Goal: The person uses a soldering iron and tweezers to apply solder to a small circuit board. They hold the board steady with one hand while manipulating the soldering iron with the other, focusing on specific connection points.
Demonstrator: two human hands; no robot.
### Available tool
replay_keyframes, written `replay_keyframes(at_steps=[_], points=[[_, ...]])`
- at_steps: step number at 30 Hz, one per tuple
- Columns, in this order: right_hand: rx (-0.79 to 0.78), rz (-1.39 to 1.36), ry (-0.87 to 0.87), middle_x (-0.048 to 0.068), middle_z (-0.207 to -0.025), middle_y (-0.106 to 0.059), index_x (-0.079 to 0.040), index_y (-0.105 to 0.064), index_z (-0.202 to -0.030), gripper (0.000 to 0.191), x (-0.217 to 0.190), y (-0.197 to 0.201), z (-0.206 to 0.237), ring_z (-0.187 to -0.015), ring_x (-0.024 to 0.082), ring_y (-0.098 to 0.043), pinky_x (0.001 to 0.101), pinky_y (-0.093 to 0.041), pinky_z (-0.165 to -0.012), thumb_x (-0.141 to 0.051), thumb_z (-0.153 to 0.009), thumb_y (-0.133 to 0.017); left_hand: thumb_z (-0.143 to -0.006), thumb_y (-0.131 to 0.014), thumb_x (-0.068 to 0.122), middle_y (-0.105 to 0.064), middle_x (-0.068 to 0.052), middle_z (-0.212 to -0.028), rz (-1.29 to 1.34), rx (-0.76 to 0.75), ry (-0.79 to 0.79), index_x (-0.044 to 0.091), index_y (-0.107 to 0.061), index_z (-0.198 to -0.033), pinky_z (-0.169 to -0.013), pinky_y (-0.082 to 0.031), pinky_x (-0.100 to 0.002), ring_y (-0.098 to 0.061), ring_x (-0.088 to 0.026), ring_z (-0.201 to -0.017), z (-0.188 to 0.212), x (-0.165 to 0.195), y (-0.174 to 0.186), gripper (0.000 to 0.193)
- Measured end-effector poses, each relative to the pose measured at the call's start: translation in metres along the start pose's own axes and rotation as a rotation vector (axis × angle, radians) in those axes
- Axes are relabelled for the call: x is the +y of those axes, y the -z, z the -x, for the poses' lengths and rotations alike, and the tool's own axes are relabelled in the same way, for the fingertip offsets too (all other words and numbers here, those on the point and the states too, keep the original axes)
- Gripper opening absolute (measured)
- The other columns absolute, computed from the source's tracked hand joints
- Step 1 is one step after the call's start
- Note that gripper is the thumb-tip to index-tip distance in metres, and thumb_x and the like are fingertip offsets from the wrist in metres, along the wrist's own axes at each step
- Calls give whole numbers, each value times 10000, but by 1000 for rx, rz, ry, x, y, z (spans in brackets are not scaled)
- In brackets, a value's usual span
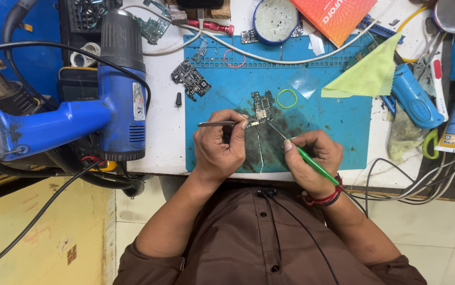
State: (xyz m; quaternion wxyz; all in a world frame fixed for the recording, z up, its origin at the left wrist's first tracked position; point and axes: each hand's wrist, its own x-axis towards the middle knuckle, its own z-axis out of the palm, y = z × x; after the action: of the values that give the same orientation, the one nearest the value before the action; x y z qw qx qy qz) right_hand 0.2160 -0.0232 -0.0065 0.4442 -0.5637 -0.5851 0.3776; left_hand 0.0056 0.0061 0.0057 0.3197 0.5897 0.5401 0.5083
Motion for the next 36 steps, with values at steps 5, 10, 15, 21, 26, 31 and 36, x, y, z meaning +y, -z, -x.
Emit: replay_keyframes(at_steps=[5,10,15,21,26,31,36], points=[[3,-28,-15,23,-790,-688,-11,-629,-925,120,1,1,1,-679,30,-584,207,-462,-602,-28,-937,-748,-989,-705,34,-746,-71,-881,-11,1,15,29,-635,-1028,-560,-520,-233,-688,-93,-653,0,1,1,80],[13,2,14,22,-788,-683,-12,-625,-920,130,2,2,1,-680,34,-584,211,-461,-605,-35,-945,-751,-989,-706,40,-740,-73,-891,-18,1,10,30,-637,-1023,-567,-520,-238,-690,-99,-662,0,1,1,77],[20,15,16,23,-790,-686,-11,-627,-924,131,1,1,1,-682,35,-591,211,-466,-611,-35,-945,-754,-994,-702,38,-740,-79,-909,-13,9,-5,29,-636,-1026,-579,-527,-238,-695,-104,-679,1,1,0,74],[11,8,32,20,-796,-693,-12,-629,-927,126,0,1,-1,-680,33,-602,208,-470,-607,-34,-946,-751,-994,-691,32,-745,-71,-896,2,-6,2,31,-636,-1031,-558,-521,-226,-694,-89,-665,-1,-1,0,67],[14,23,31,20,-781,-687,-12,-629,-915,125,-2,0,-1,-669,37,-598,209,-465,-602,-24,-936,-752,-985,-699,28,-743,-68,-880,-17,-3,8,32,-642,-1020,-542,-502,-231,-676,-88,-638,0,0,0,67],[9,32,41,21,-777,-686,-11,-628,-911,126,-2,1,-2,-663,40,-597,208,-463,-599,-18,-931,-752,-986,-701,30,-745,-67,-890,-16,4,9,33,-640,-1028,-555,-507,-234,-677,-88,-646,-1,1,0,74],[24,-3,6,21,-807,-700,-10,-624,-938,122,-1,0,0,-701,37,-611,209,-485,-633,-28,-951,-745,-987,-700,32,-745,-71,-891,-13,4,8,33,-640,-1025,-557,-510,-232,-682,-89,-650,-1,1,0,71]])
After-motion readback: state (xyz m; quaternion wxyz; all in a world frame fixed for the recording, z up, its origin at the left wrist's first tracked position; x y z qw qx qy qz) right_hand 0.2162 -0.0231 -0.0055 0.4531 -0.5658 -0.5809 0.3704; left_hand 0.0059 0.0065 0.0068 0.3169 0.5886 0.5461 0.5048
